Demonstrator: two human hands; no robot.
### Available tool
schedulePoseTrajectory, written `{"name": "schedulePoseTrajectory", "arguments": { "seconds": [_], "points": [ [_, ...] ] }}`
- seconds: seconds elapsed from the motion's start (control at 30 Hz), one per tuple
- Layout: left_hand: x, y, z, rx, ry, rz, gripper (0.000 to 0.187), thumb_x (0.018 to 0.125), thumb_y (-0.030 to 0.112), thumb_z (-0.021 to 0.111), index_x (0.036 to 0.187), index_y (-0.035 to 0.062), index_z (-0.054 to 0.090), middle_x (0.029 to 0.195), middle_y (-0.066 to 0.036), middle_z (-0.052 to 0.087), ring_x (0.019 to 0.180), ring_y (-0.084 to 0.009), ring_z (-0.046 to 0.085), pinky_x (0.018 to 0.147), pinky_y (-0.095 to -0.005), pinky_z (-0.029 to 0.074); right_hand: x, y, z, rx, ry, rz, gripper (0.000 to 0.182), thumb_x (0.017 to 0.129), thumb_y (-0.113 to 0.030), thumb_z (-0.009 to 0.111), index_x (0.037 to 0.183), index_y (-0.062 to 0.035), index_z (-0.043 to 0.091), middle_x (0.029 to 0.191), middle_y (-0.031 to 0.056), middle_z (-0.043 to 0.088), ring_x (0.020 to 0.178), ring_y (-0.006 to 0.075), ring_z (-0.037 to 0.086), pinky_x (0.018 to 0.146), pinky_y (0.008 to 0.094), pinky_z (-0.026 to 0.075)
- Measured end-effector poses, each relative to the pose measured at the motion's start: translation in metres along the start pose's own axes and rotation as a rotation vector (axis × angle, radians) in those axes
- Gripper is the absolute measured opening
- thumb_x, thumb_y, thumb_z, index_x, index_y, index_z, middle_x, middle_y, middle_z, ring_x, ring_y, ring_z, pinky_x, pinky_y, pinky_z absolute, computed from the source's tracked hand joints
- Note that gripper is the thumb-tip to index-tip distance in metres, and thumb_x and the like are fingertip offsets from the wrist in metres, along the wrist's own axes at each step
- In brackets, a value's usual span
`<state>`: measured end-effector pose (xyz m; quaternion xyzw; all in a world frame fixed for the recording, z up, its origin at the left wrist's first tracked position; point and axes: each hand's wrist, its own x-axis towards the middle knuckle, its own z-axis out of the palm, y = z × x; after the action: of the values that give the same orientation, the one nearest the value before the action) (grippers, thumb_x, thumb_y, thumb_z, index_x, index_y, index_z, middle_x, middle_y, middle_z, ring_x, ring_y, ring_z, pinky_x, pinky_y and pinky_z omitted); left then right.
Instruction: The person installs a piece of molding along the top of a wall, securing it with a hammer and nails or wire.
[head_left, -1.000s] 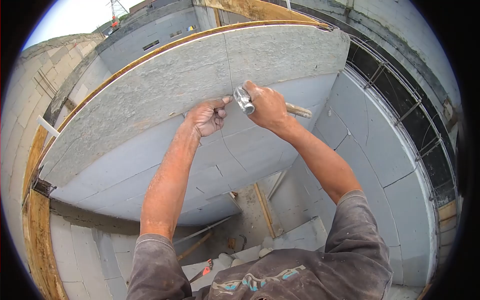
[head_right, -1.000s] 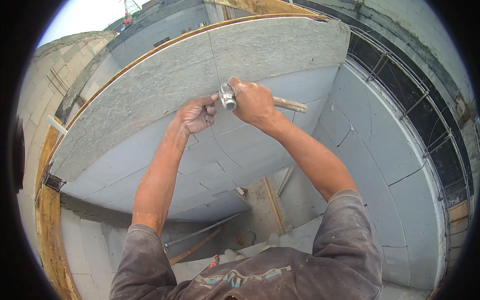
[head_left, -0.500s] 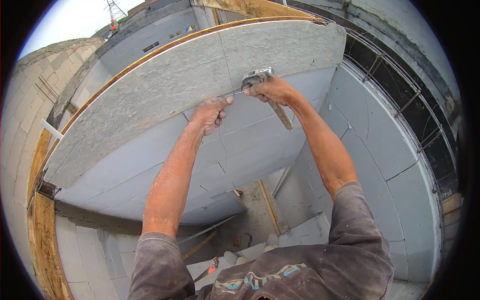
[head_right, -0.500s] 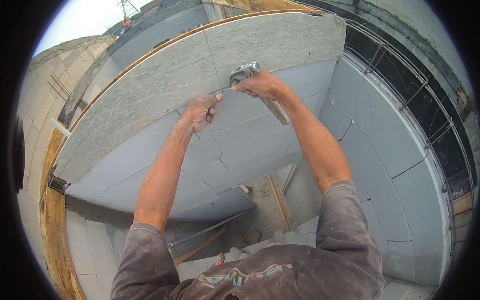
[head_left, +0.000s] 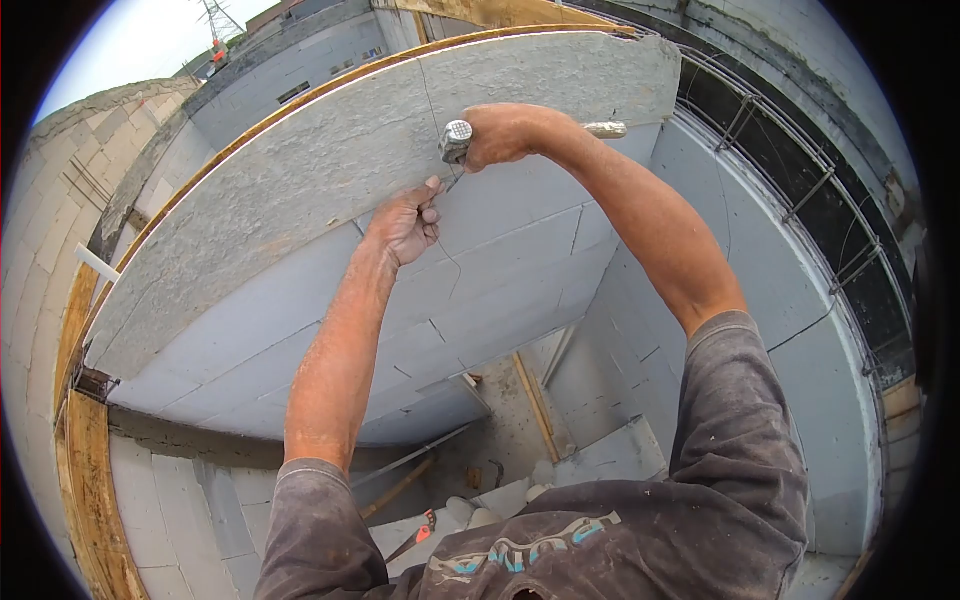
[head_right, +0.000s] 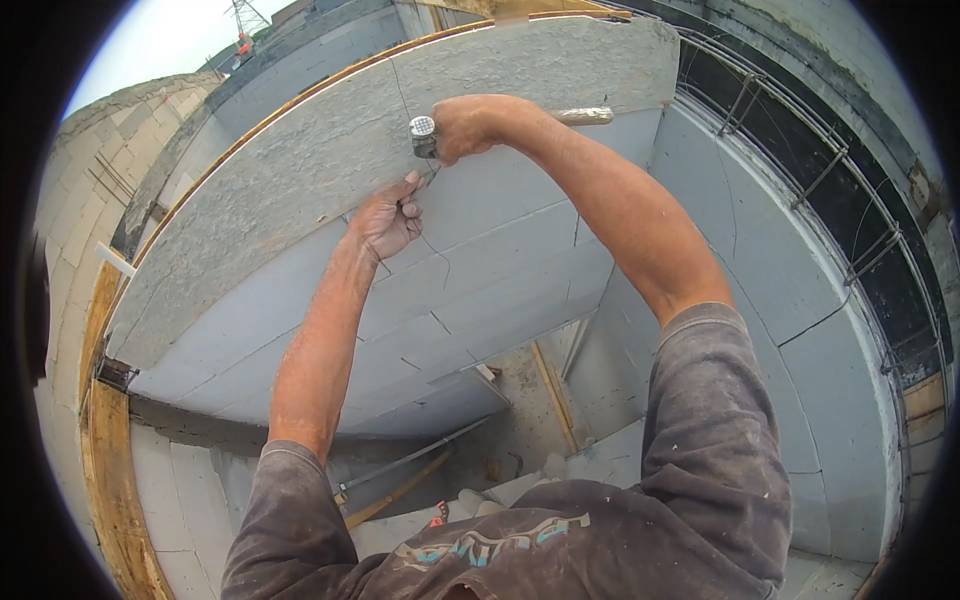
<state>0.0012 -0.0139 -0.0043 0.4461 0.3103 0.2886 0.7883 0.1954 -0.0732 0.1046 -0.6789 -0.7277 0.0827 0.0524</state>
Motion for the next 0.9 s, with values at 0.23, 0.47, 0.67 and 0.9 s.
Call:
{"name": "schedulePoseTrajectory", "arguments": {
  "seconds": [0.23,0.47,0.67,0.9],
  "points": [
    [0.012,-0.003,-0.014,-0.11,-0.136,-0.049,0.024,0.093,0.03,0.075,0.104,0.0107,0.066,0.072,0.01,0.047,0.062,-0.0057,0.049,0.059,-0.0249,0.035,-0.039,-0.018,0.051,0.005,0.423,0.056,0.031,0.08,-0.01,0.064,0.11,-0.0089,0.071,0.092,0.0162,0.075,0.087,0.0323,0.074,0.075,0.0466,0.058],
    [0.011,0.002,-0.013,0.054,-0.102,-0.107,0.024,0.089,0.035,0.079,0.097,0.0146,0.069,0.075,0.01,0.055,0.064,-0.0047,0.055,0.057,-0.0249,0.036,-0.022,-0.017,0.148,0.744,0.839,0.107,0.026,0.088,-0.01,0.067,0.112,-0.0014,0.064,0.085,0.0199,0.068,0.081,0.0355,0.069,0.071,0.0446,0.053],
    [0.012,-0.007,-0.011,0.035,-0.082,-0.065,0.021,0.093,0.034,0.075,0.103,0.0157,0.071,0.082,0.01,0.064,0.066,-0.0038,0.056,0.058,-0.0246,0.037,-0.02,-0.045,0.164,1.205,0.886,0.121,0.016,0.093,-0.015,0.067,0.102,-0.0015,0.065,0.08,0.0044,0.064,0.074,0.0142,0.058,0.067,0.0319,0.048],
    [0.012,-0.012,-0.001,0.003,0.003,-0.062,0.022,0.095,0.033,0.072,0.109,0.0155,0.072,0.084,0.011,0.063,0.072,-0.0044,0.055,0.062,-0.0256,0.037,-0.009,-0.06,0.183,1.39,1.014,0.175,0.024,0.095,-0.023,0.07,0.106,-0.0019,0.064,0.083,0.0015,0.064,0.077,0.0094,0.056,0.069,0.028,0.047]
  ]
}}
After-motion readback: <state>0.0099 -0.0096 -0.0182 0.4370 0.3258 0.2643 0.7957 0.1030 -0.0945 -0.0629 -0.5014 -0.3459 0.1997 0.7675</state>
